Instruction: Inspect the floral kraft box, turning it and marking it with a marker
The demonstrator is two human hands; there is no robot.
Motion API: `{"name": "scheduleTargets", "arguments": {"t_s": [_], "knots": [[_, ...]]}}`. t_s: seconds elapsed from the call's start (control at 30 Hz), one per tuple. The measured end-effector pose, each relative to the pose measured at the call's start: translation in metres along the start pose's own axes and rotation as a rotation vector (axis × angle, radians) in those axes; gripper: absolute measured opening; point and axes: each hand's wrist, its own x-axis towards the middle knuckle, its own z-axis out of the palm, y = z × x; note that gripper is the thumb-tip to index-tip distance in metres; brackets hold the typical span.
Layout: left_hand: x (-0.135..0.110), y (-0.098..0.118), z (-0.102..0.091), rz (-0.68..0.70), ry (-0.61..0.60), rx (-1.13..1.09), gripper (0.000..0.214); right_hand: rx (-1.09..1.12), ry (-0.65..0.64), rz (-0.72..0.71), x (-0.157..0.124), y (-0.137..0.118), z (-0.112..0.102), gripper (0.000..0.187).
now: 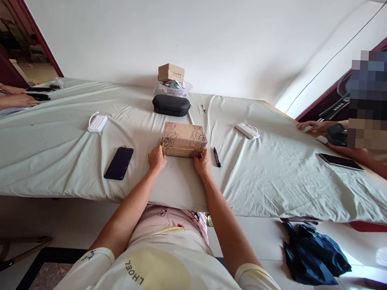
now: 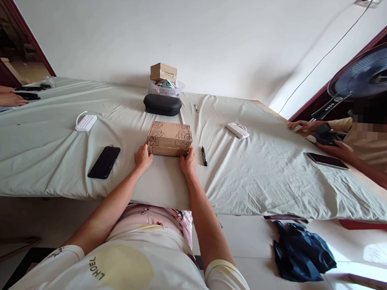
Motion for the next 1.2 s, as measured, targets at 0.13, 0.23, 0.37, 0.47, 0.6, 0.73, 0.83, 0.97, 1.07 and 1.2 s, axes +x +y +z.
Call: {"name": "scheduleTargets", "arguments": {"t_s": [0.13,0.23,0.37,0.47,0.6,0.73,0.83,0.97,1.07,1.2], "knots": [[0.0001,-0.0002,-0.0003,0.003,0.002,0.002,0.058,-0.015,-0.008,0.004,0.0008,0.0002,0.0000,0.074],[0.0000,-0.0002,-0.0006,0.005,0.005,0.001,0.059,-0.014,-0.006,0.007,0.0012,0.0009,0.0007,0.074],[0.0004,-0.0004,-0.0006,-0.004,-0.002,0.004,0.059,0.001,0.004,0.001,0.0010,0.0024,0.0014,0.074],[0.0009,-0.0007,-0.0005,-0.002,-0.004,0.002,0.059,0.006,0.011,-0.009,0.0010,0.0025,0.0012,0.073],[0.0011,-0.0011,-0.0004,0.000,0.004,-0.011,0.059,-0.003,0.008,-0.011,0.0011,0.0010,0.0002,0.073],[0.0009,-0.0012,-0.0002,0.001,0.016,-0.027,0.060,-0.021,0.007,-0.012,0.0012,-0.0003,-0.0002,0.072],[0.0011,-0.0011,-0.0005,-0.002,0.018,-0.037,0.062,-0.031,0.012,-0.016,0.0012,0.0000,0.0000,0.071],[0.0015,-0.0003,-0.0024,-0.002,0.003,-0.034,0.061,-0.031,0.016,-0.025,0.0013,0.0011,0.0002,0.072],[0.0011,0.0008,-0.0047,-0.005,-0.006,-0.040,0.061,-0.040,-0.001,-0.016,0.0017,0.0017,0.0003,0.073],[0.0002,0.0022,-0.0071,-0.011,-0.007,-0.052,0.063,-0.036,-0.010,-0.016,0.0029,0.0048,0.0015,0.073]]}}
